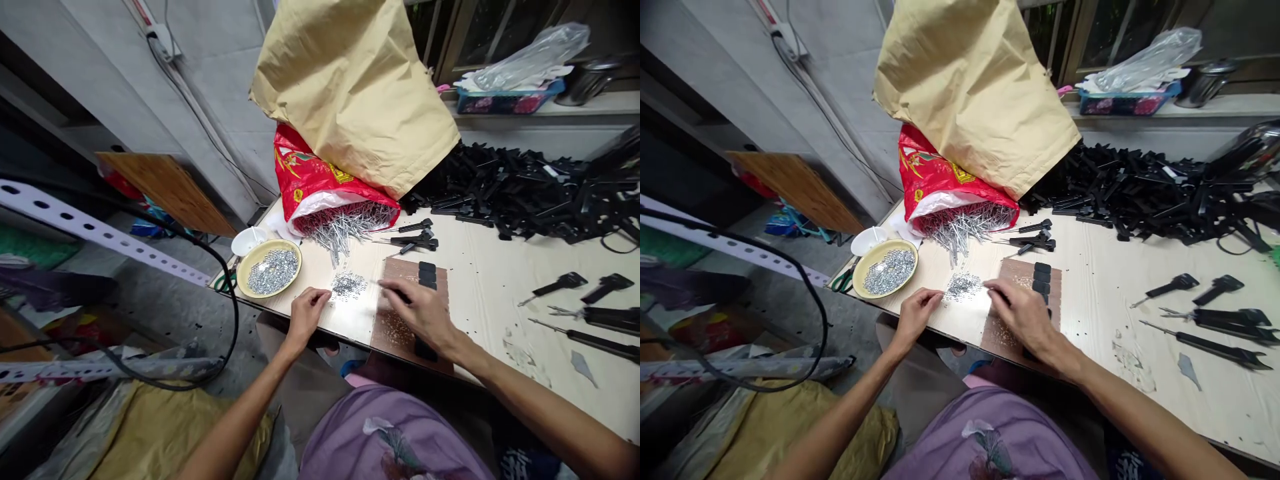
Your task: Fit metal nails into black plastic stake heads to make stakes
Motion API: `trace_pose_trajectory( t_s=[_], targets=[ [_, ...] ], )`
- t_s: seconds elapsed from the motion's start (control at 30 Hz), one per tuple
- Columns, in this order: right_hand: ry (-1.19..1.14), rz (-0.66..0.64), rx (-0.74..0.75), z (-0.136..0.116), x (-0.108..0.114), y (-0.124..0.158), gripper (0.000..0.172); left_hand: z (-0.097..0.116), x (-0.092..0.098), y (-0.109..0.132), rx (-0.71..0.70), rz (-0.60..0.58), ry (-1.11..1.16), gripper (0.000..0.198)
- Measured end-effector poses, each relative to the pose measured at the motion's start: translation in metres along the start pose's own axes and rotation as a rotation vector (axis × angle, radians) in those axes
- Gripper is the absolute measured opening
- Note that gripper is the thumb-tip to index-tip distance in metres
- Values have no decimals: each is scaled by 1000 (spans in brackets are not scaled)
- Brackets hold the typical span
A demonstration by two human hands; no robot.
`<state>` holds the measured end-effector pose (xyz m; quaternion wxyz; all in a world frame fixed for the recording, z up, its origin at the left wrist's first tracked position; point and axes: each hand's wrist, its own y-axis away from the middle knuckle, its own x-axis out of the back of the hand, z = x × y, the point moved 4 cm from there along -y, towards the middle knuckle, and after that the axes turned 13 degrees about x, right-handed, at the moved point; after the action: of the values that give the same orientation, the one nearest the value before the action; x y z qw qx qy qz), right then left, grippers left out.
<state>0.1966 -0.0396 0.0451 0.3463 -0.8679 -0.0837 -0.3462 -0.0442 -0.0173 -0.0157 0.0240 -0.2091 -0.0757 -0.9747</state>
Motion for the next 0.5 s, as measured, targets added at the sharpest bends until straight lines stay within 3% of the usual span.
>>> trace_pose_trajectory(
  t_s=[0.1, 0.17, 0.3, 0.5],
  targets=[
    [44, -62, 32, -13, -12, -7, 22, 14, -25, 2, 290, -179, 576, 25],
    [144, -74, 36, -16, -10, -10, 25, 30, -43, 4, 371, -283, 780, 27],
    [265, -109, 43, -14, 0, -12, 26, 53, -66, 7, 385, -372, 880, 27],
    [316, -80, 23, -8, 11, -8, 27, 62, -76, 6, 357, -397, 863, 24]
  ],
)
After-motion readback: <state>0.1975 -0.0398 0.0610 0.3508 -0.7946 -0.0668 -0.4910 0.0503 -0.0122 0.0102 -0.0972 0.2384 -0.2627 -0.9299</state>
